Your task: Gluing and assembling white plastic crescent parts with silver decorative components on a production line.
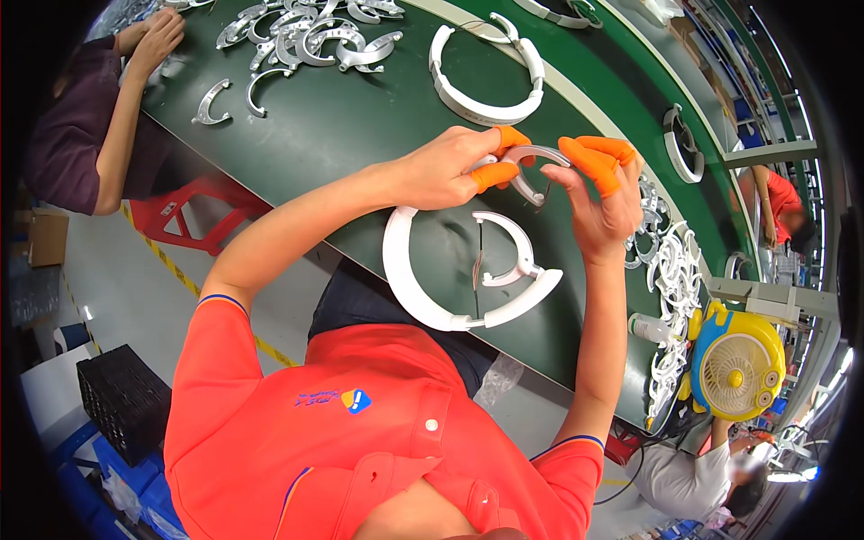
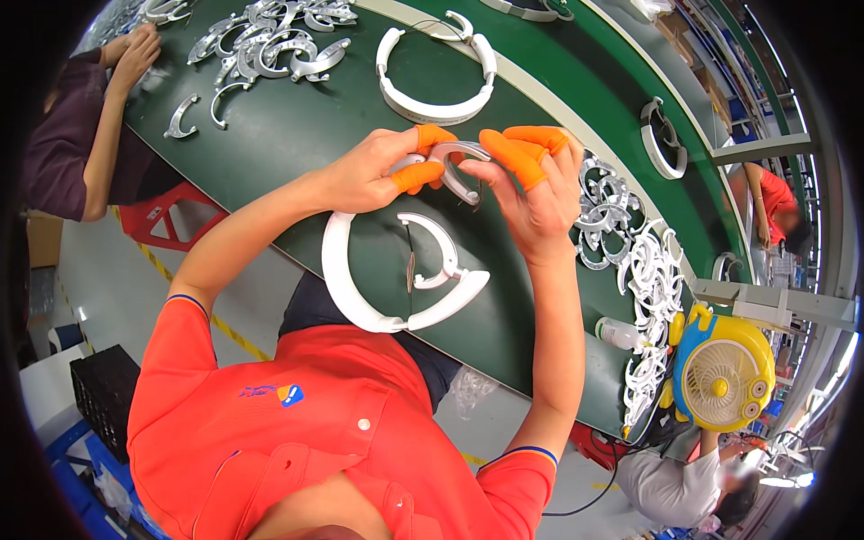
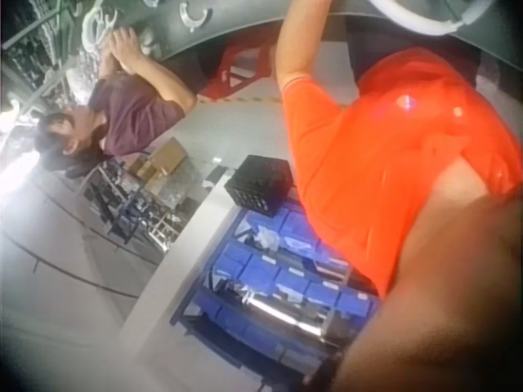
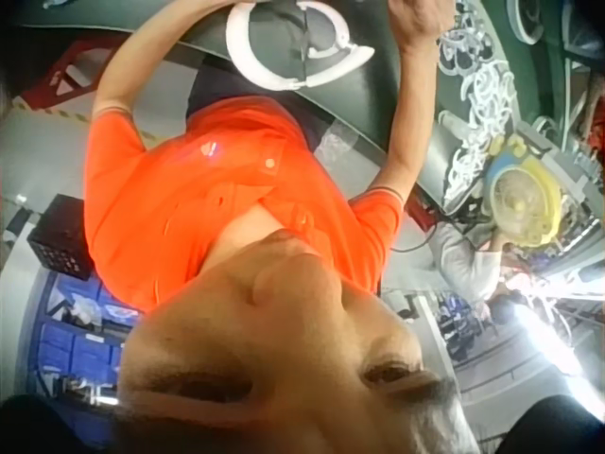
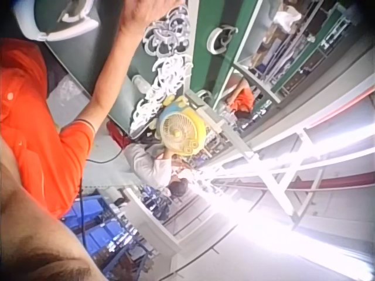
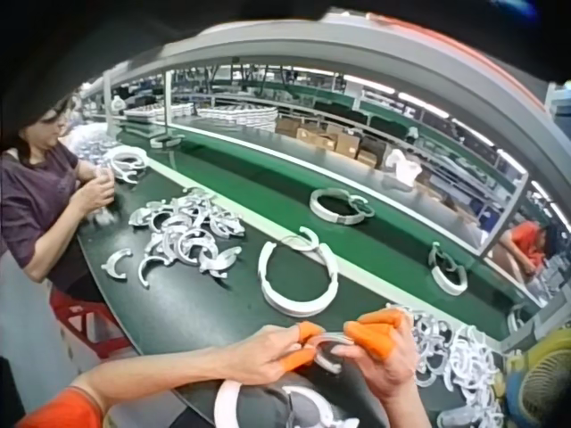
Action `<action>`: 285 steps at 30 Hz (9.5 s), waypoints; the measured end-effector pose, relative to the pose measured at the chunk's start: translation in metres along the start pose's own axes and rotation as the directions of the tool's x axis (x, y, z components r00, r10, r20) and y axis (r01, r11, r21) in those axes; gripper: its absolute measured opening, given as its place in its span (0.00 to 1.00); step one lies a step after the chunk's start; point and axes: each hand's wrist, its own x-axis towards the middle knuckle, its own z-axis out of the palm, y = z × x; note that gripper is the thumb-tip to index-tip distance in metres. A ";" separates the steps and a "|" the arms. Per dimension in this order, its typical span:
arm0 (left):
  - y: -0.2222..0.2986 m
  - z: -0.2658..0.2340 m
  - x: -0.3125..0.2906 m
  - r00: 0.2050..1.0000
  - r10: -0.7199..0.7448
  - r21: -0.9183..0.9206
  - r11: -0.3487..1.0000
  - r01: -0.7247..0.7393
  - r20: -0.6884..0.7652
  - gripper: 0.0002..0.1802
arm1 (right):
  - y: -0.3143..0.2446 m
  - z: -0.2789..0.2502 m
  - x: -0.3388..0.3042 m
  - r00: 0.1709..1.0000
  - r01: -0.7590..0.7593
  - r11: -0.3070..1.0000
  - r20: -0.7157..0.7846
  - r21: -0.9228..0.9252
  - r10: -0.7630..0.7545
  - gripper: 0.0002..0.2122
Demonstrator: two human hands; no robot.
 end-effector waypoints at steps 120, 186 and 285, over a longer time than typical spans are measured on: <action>0.040 0.110 0.116 0.860 -0.441 -0.713 0.515 0.476 0.256 0.14 | -0.070 -0.129 -0.166 0.007 -0.556 0.201 -0.237 0.806 0.971 0.16; 0.012 0.113 -0.059 0.969 0.129 0.625 0.780 0.032 -0.211 0.07 | -0.121 -0.029 -0.126 0.475 -0.750 0.565 -0.313 0.344 0.822 0.14; 0.054 0.136 0.152 0.826 0.115 0.276 0.909 -0.312 0.552 0.12 | -0.082 -0.141 -0.187 -0.342 0.137 0.165 -0.110 0.977 0.933 0.19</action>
